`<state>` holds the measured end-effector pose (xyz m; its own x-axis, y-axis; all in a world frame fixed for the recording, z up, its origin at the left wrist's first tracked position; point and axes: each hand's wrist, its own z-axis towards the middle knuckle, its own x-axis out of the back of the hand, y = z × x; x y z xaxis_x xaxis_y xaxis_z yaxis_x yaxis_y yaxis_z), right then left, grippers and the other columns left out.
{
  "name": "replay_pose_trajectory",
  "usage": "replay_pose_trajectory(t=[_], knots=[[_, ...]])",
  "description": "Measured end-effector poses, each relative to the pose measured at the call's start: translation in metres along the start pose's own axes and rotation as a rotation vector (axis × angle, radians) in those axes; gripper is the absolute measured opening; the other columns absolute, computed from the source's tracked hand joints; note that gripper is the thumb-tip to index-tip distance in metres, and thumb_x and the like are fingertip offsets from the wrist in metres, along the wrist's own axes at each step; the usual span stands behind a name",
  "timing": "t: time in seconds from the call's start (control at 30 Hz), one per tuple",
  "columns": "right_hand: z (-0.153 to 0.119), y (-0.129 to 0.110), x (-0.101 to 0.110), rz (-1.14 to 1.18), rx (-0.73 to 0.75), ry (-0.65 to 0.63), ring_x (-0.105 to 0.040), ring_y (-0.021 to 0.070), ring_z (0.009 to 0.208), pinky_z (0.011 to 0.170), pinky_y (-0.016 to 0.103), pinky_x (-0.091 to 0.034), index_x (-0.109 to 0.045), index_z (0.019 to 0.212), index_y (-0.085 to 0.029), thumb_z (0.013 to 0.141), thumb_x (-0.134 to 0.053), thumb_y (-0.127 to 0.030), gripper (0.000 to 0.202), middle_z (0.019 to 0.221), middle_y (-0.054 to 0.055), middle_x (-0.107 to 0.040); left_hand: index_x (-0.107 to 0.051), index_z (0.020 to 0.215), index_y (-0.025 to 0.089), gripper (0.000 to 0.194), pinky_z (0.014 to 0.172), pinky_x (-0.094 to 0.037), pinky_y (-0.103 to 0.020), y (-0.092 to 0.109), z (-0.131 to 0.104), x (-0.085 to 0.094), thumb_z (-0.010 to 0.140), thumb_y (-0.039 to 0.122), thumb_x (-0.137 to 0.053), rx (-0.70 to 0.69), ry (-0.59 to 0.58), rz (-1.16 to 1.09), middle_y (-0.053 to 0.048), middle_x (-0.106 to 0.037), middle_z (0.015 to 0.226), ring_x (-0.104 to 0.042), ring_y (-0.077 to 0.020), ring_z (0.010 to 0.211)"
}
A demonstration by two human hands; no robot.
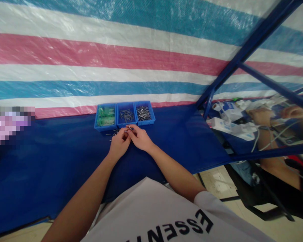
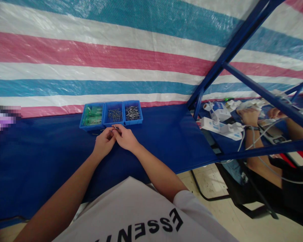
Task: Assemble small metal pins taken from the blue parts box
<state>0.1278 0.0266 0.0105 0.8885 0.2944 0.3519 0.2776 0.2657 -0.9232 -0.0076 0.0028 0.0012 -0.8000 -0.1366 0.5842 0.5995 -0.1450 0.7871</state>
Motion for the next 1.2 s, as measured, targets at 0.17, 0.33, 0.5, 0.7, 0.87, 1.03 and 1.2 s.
replay_pose_trajectory(t=[0.17,0.33,0.5,0.7,0.87,1.03,1.2], knots=[[0.0007,0.0031,-0.0005,-0.004,0.005,0.014,-0.066,0.0167,0.095,0.09,0.032,-0.05,-0.058,0.115,-0.023,0.092,-0.046,-0.029,0.027,0.099,0.002,-0.069,-0.061,0.099,0.021,0.023,0.06,-0.04,-0.023,-0.0001,0.0003,-0.0007,0.083,0.034,-0.052,-0.001,0.0,-0.004,0.004,-0.058,0.064,-0.054,-0.0115,0.059],[0.0014,0.0059,-0.0009,-0.003,0.001,0.02,-0.066,0.0157,0.091,0.087,0.031,-0.051,-0.057,0.113,-0.023,0.093,-0.044,-0.029,0.025,0.095,0.001,-0.068,-0.06,0.099,0.021,0.023,0.055,-0.038,-0.022,-0.0021,0.0004,-0.0009,0.083,0.036,-0.052,-0.013,-0.006,-0.015,0.006,-0.053,0.06,-0.049,-0.0105,0.053],[0.0016,0.006,-0.0011,-0.007,-0.013,0.03,-0.066,0.0155,0.085,0.083,0.029,-0.051,-0.057,0.111,-0.022,0.092,-0.044,-0.029,0.023,0.089,0.001,-0.068,-0.06,0.1,0.021,0.024,0.054,-0.037,-0.022,-0.0017,0.0002,-0.0001,0.084,0.037,-0.052,-0.01,-0.009,-0.021,0.006,-0.053,0.059,-0.048,-0.01,0.052],[0.0014,0.0048,0.0,0.012,-0.045,0.031,-0.065,0.0153,0.081,0.078,0.029,-0.05,-0.053,0.107,-0.022,0.093,-0.042,-0.03,0.02,0.087,0.0,-0.066,-0.061,0.101,0.021,0.025,0.054,-0.037,-0.022,-0.0006,0.0001,0.0002,0.084,0.039,-0.053,0.005,-0.014,-0.031,0.006,-0.055,0.06,-0.049,-0.01,0.052],[0.0014,0.0046,-0.0001,0.006,-0.081,0.05,-0.064,0.015,0.074,0.073,0.028,-0.05,-0.051,0.104,-0.022,0.093,-0.042,-0.032,0.017,0.08,0.0,-0.064,-0.061,0.099,0.021,0.025,0.053,-0.037,-0.022,0.0011,0.0002,0.0009,0.084,0.039,-0.053,0.001,-0.015,-0.025,0.006,-0.053,0.058,-0.048,-0.0097,0.051],[0.0015,0.0037,-0.0006,0.007,-0.1,0.078,-0.064,0.0156,0.072,0.073,0.029,-0.049,-0.049,0.1,-0.022,0.092,-0.042,-0.031,0.014,0.076,-0.001,-0.063,-0.062,0.099,0.02,0.026,0.053,-0.037,-0.022,0.0034,-0.0001,0.0019,0.084,0.039,-0.053,-0.003,-0.022,-0.037,0.005,-0.054,0.059,-0.049,-0.0101,0.052],[0.0013,0.0024,-0.0003,0.006,-0.106,0.094,-0.063,0.0156,0.072,0.075,0.029,-0.049,-0.048,0.098,-0.022,0.092,-0.042,-0.033,0.013,0.075,-0.002,-0.062,-0.062,0.1,0.02,0.027,0.054,-0.038,-0.023,0.0042,-0.0005,0.0019,0.083,0.04,-0.054,-0.005,-0.023,-0.041,0.005,-0.055,0.06,-0.05,-0.0103,0.052]])
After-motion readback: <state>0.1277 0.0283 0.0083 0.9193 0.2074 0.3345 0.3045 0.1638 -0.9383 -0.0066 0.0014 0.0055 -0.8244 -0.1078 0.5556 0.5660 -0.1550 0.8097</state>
